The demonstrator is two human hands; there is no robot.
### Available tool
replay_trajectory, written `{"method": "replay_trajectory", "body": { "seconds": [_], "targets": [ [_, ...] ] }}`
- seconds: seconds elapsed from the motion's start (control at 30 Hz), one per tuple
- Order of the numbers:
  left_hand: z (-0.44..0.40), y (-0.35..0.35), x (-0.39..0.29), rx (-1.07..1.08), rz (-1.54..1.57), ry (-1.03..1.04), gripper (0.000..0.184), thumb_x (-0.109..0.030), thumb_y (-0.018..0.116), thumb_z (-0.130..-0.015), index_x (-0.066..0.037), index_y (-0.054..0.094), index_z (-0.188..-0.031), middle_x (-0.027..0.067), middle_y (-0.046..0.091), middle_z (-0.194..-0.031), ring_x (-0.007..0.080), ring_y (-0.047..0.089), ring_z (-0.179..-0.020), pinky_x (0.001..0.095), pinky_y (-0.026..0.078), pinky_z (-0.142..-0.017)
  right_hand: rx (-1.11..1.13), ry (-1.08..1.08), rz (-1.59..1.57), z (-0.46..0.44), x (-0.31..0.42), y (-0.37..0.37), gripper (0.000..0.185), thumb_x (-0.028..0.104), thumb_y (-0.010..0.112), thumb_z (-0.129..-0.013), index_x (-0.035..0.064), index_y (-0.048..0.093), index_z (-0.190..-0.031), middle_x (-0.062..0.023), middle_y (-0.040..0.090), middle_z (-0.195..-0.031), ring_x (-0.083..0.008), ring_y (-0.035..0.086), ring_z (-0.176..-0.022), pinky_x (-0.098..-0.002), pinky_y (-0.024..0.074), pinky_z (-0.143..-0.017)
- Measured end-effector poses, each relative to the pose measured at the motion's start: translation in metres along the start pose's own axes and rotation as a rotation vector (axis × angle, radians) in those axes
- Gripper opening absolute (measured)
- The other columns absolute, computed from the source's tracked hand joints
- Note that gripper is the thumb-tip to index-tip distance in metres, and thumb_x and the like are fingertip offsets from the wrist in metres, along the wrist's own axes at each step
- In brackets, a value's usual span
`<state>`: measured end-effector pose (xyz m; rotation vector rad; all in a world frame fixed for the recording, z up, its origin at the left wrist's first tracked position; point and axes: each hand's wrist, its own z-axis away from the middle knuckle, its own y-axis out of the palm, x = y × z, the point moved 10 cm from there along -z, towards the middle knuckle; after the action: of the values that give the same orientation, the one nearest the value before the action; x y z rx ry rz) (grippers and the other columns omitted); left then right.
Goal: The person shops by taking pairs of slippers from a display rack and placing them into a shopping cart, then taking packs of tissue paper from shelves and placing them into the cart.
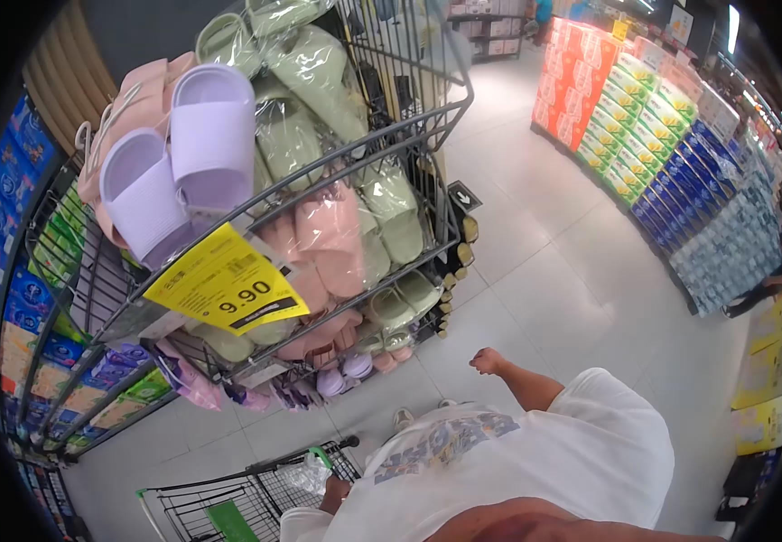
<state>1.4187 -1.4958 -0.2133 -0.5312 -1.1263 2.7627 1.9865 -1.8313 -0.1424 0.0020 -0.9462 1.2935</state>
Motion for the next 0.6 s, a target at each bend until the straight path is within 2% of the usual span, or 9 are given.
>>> {"method": "replay_trajectory", "body": {
  "seconds": [0.03,0.1,0.17,0.23,0.3,0.33,0.37,0.47,0.6],
  "targets": [
    [0.005,0.017,0.001,0.161,0.079,-0.175,0.037,-0.016,0.065,-0.071,0.008,0.062,-0.099,0.0238,0.066,-0.090,0.0283,0.067,-0.089,0.0444,0.052,-0.076,-0.010,-0.222,0.092,-0.009,0.017,-0.012,0.030,0.024,0.061,-0.080,-0.0014,0.067,-0.095,-0.0101,0.067,-0.077,-0.0190,0.067,-0.066,-0.0297,0.0531,-0.058],
    [0.029,0.043,-0.004,0.328,0.180,-0.374,0.039,-0.019,0.066,-0.072,0.007,0.063,-0.101,0.0232,0.067,-0.092,0.0270,0.066,-0.094,0.0463,0.051,-0.082,-0.038,-0.153,0.039,-0.012,0.011,-0.033,0.029,0.023,0.060,-0.081,-0.0006,0.067,-0.095,-0.0093,0.067,-0.076,-0.0184,0.066,-0.065,-0.0293,0.0530,-0.058],
    [0.041,0.029,-0.081,0.179,-0.105,0.520,0.030,-0.015,0.067,-0.073,0.002,0.064,-0.098,0.0208,0.067,-0.088,0.0266,0.068,-0.085,0.0465,0.054,-0.073,-0.046,-0.095,-0.013,-0.029,-0.014,-0.037,0.027,0.022,0.060,-0.081,0.0001,0.067,-0.095,-0.0085,0.067,-0.074,-0.0179,0.066,-0.064,-0.0289,0.0530,-0.058],
    [0.056,0.031,-0.103,0.041,-0.146,0.518,0.023,-0.008,0.065,-0.073,0.000,0.064,-0.094,0.0191,0.067,-0.084,0.0283,0.068,-0.072,0.0419,0.055,-0.057,0.050,-0.603,0.368,-0.039,-0.039,-0.010,0.027,0.024,0.058,-0.082,0.0018,0.067,-0.095,-0.0069,0.068,-0.073,-0.0179,0.066,-0.062,-0.0283,0.0533,-0.058],
    [0.060,0.032,-0.099,0.074,0.231,0.025,0.020,-0.005,0.063,-0.073,0.001,0.063,-0.092,0.0179,0.066,-0.081,0.0295,0.067,-0.063,0.0365,0.053,-0.047,0.292,-0.422,0.773,-0.038,-0.087,0.016,0.031,0.029,0.058,-0.083,0.0025,0.067,-0.095,-0.0066,0.069,-0.079,-0.0193,0.067,-0.066,-0.0295,0.0541,-0.059],
    [0.068,0.035,-0.109,0.097,0.220,-0.012,0.026,-0.006,0.057,-0.074,-0.001,0.065,-0.098,0.0227,0.067,-0.092,0.0361,0.065,-0.092,0.0422,0.051,-0.075,0.284,-0.055,0.528,-0.037,-0.119,0.005,0.033,0.032,0.058,-0.083,0.0027,0.068,-0.096,-0.0074,0.070,-0.083,-0.0196,0.067,-0.069,-0.0307,0.0546,-0.061],
    [0.070,0.036,-0.117,0.079,0.231,-0.023,0.026,-0.006,0.057,-0.074,-0.001,0.065,-0.098,0.0227,0.067,-0.092,0.0361,0.065,-0.092,0.0422,0.051,-0.075,0.274,0.306,0.272,-0.016,-0.151,0.001,0.035,0.034,0.058,-0.084,0.0029,0.068,-0.096,-0.0082,0.071,-0.087,-0.0200,0.068,-0.073,-0.0319,0.0552,-0.062],
    [0.049,0.072,-0.106,0.161,0.081,-0.062,0.019,-0.016,0.062,-0.070,-0.001,0.070,-0.080,0.0196,0.068,-0.074,0.0334,0.068,-0.074,0.0424,0.053,-0.068,0.327,0.359,0.263,0.012,-0.169,0.011,0.035,0.035,0.058,-0.084,0.0030,0.068,-0.096,-0.0106,0.070,-0.091,-0.0206,0.069,-0.079,-0.0345,0.0558,-0.064],
    [0.081,0.070,-0.133,0.238,0.096,-0.141,0.028,-0.017,0.059,-0.069,0.003,0.069,-0.086,0.0238,0.067,-0.082,0.0356,0.067,-0.083,0.0419,0.053,-0.074,0.337,0.371,0.177,0.029,-0.171,0.017,0.033,0.032,0.056,-0.085,0.0021,0.068,-0.093,-0.0121,0.069,-0.085,-0.0212,0.069,-0.077,-0.0357,0.0562,-0.065]
  ]
}}
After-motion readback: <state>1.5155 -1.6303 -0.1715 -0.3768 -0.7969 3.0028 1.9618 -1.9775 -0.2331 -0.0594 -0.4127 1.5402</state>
